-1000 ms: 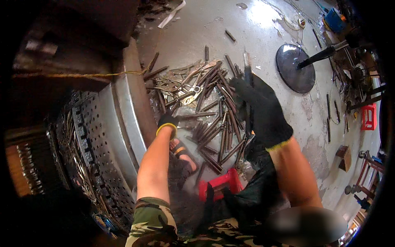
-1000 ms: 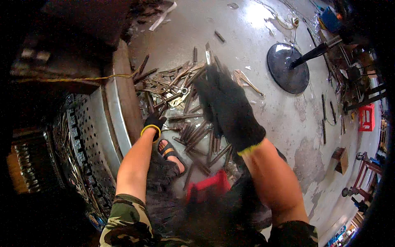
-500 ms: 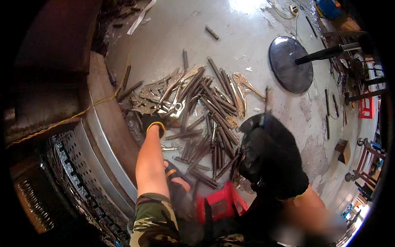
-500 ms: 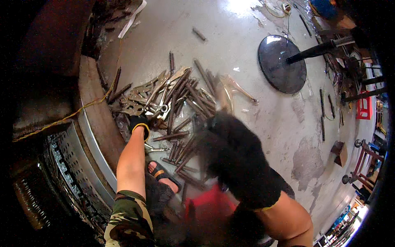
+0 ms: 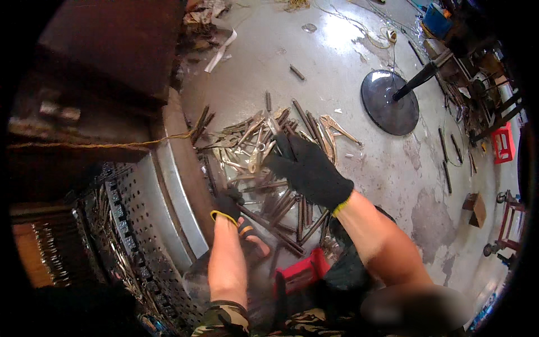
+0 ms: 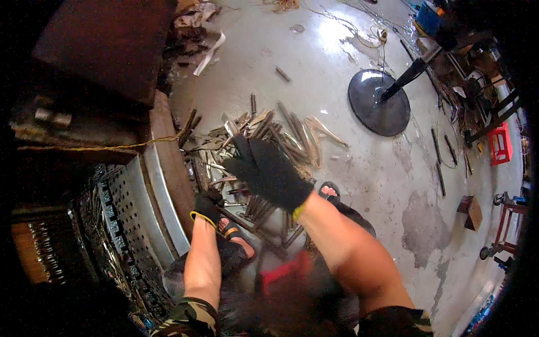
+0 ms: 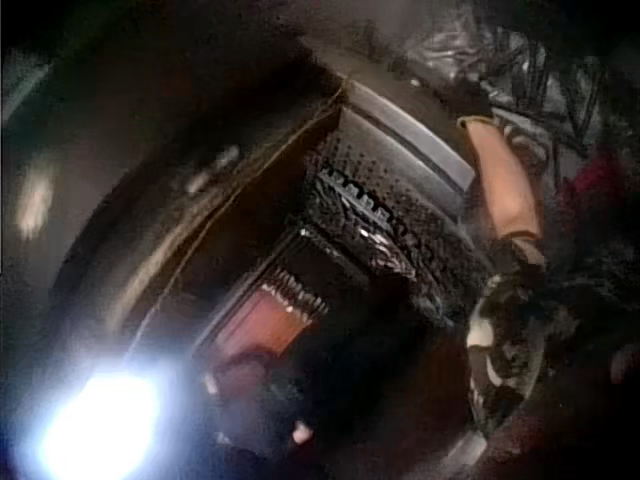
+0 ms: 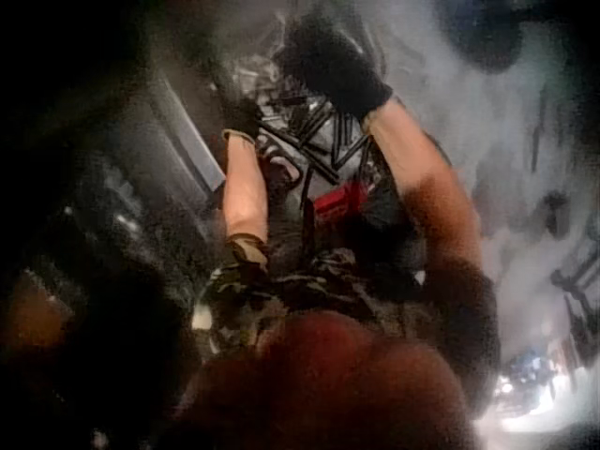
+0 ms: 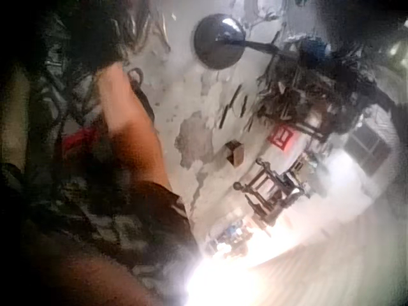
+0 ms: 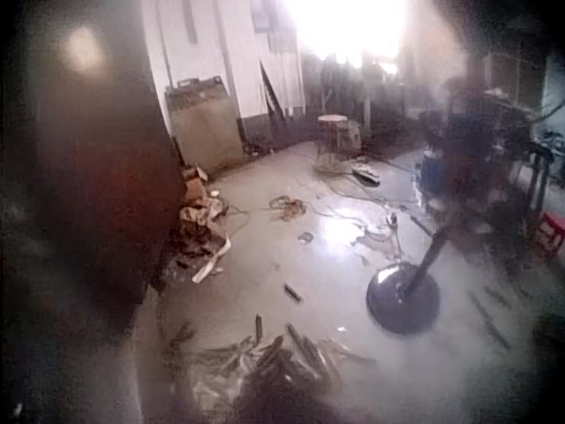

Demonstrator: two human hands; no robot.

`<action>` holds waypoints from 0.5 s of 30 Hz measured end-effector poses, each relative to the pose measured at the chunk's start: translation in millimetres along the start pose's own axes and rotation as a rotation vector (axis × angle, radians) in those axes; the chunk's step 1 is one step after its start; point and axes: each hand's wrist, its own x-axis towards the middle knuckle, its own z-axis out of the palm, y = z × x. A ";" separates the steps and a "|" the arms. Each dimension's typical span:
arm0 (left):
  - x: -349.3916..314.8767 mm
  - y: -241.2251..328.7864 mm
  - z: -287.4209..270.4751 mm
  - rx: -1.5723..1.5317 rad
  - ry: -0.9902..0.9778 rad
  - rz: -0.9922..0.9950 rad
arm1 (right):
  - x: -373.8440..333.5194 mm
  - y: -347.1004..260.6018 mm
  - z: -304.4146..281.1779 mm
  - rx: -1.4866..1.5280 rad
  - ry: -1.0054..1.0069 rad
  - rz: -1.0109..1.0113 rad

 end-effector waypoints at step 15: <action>-297.2 30.5 6.1 -0.261 -0.807 0.049 | -95.6 -7.8 -15.5 0.132 -0.104 -0.309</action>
